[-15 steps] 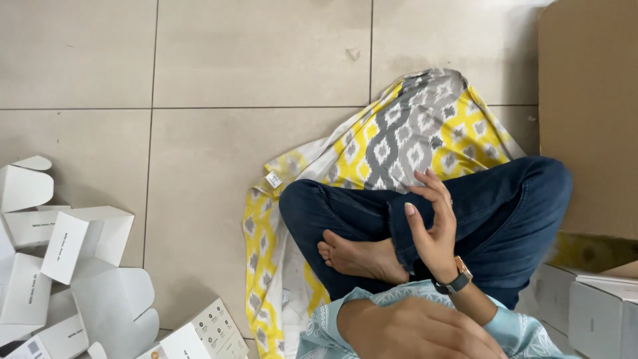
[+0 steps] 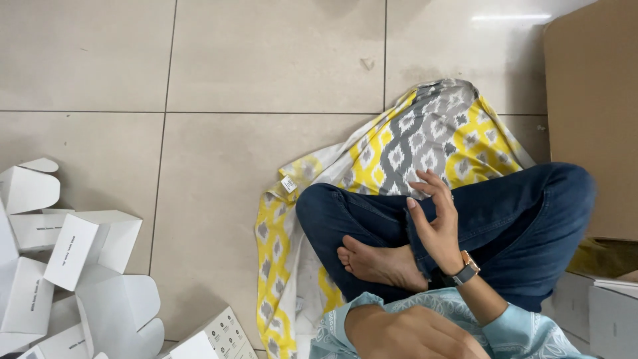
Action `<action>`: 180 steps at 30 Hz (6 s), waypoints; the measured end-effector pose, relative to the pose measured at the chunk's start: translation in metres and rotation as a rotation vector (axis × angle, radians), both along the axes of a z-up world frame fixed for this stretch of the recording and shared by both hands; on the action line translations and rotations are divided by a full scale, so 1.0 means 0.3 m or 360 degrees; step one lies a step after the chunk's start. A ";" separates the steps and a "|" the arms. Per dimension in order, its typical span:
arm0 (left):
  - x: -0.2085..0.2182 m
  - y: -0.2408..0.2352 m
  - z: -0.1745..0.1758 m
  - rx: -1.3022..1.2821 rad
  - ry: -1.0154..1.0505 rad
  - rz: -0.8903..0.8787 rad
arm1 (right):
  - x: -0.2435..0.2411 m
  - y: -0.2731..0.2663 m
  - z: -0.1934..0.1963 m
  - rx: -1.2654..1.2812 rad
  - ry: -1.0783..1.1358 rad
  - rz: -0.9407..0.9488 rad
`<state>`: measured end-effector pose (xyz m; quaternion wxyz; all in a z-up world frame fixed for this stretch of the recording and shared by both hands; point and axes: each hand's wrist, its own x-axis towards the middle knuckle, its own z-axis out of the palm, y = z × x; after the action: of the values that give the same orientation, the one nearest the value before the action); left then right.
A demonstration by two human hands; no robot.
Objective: The person packs electronic devices and cables into individual boxes while sitting on the floor.
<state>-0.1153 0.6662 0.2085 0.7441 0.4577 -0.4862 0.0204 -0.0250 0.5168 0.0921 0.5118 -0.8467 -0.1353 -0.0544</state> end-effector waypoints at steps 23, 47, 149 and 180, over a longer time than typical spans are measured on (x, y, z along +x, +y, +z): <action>1.494 -0.221 -0.626 0.1420 0.0495 0.1850 | 0.681 -0.203 -0.722 -0.1705 0.1496 0.0292; 1.427 -0.169 -0.538 0.1299 0.0036 0.1784 | 0.739 -0.168 -0.669 -0.1595 0.1567 0.0325; 0.984 -0.392 -0.420 0.1898 -0.0404 0.2039 | 0.216 -0.346 -0.532 -0.1583 0.0023 0.0243; 0.683 -0.389 -0.965 0.2240 -0.0477 0.1415 | 0.204 -0.375 -0.536 -0.1166 -0.0226 0.0316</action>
<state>0.0897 0.5495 -0.0811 0.1359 0.9555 -0.2538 0.0640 0.0361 0.4041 -0.0688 0.1674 -0.9503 -0.2623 -0.0112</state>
